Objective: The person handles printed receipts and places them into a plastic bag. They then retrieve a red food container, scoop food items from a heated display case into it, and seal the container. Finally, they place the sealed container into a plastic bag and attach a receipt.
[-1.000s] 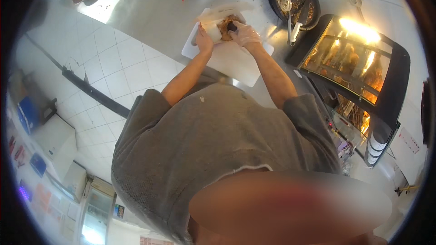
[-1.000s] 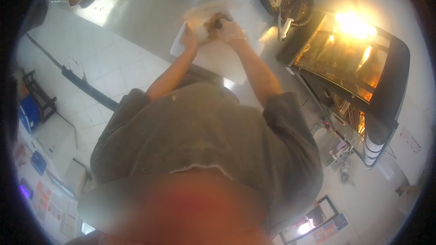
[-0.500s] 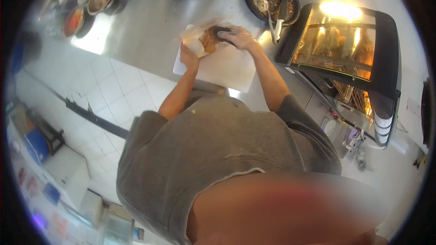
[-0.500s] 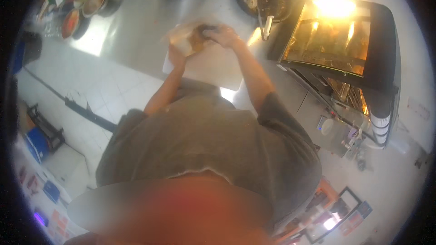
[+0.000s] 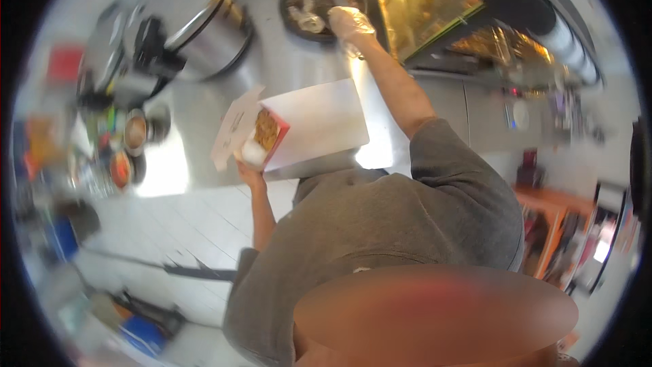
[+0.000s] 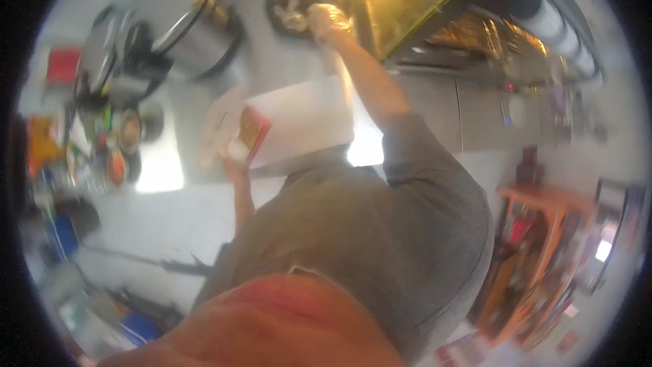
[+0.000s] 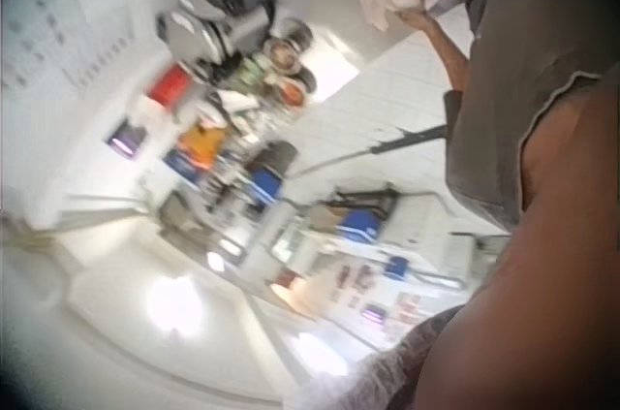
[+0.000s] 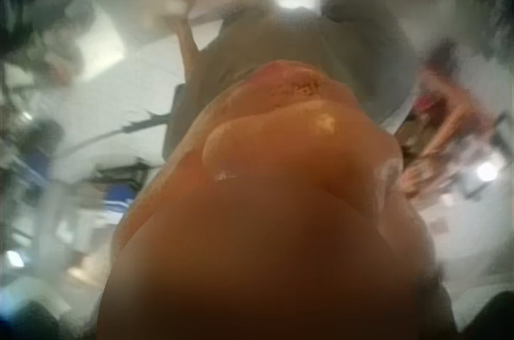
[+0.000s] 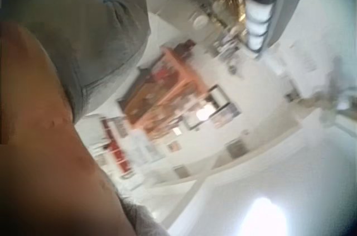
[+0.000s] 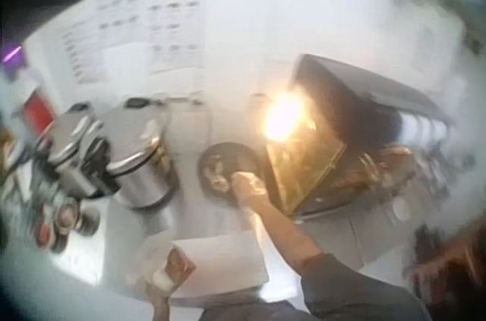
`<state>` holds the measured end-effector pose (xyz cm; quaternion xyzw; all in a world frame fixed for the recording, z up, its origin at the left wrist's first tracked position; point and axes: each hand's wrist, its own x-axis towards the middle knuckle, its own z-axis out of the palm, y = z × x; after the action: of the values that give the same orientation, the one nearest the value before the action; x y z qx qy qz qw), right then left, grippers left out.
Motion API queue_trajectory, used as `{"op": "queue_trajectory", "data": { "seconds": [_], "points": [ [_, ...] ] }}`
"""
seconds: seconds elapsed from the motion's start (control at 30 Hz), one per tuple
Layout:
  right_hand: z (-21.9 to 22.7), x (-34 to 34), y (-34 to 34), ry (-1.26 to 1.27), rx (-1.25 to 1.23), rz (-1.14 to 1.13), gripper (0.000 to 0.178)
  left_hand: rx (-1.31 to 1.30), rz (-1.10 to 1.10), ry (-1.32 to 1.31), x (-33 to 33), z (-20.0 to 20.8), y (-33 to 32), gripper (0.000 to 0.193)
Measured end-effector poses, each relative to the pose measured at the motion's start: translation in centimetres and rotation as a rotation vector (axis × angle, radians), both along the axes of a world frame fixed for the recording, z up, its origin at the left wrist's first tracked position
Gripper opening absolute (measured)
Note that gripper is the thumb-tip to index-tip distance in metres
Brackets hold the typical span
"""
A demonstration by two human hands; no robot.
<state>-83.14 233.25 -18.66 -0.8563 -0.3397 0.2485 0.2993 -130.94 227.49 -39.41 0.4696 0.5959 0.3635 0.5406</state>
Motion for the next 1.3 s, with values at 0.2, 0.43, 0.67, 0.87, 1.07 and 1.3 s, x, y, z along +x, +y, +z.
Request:
{"op": "queue_trajectory", "data": {
  "seconds": [0.2, 0.43, 0.67, 0.87, 1.07, 1.3],
  "points": [
    [1.9, 3.4, -22.0, -0.923, 0.925, -0.384, 0.016, -0.175, 0.091, -0.16, 1.3, 1.4, -4.4, 0.058],
    [2.6, 25.6, -38.8, -0.364, 0.228, -0.709, 0.058, -0.08, -0.151, -0.205, 5.2, 3.1, -10.2, 0.058],
    [4.9, 20.7, -38.0, -0.305, 0.085, -0.407, 0.068, 0.387, -0.514, 0.277, 17.0, -0.1, -21.6, 0.043],
    [6.9, 18.0, -45.9, -0.249, 0.025, 0.3, 0.05, 0.244, -0.627, 0.236, 30.9, -4.0, -33.5, 0.054],
    [-3.6, 22.1, -67.7, -0.209, -0.145, 0.345, 0.042, 0.109, -0.503, -0.028, 42.5, 3.4, -43.3, 0.05],
    [-16.8, 27.0, -76.0, -0.216, 0.427, -0.358, 0.046, 0.212, -0.911, -0.164, 57.2, 13.7, -49.7, 0.046]
  ]
}}
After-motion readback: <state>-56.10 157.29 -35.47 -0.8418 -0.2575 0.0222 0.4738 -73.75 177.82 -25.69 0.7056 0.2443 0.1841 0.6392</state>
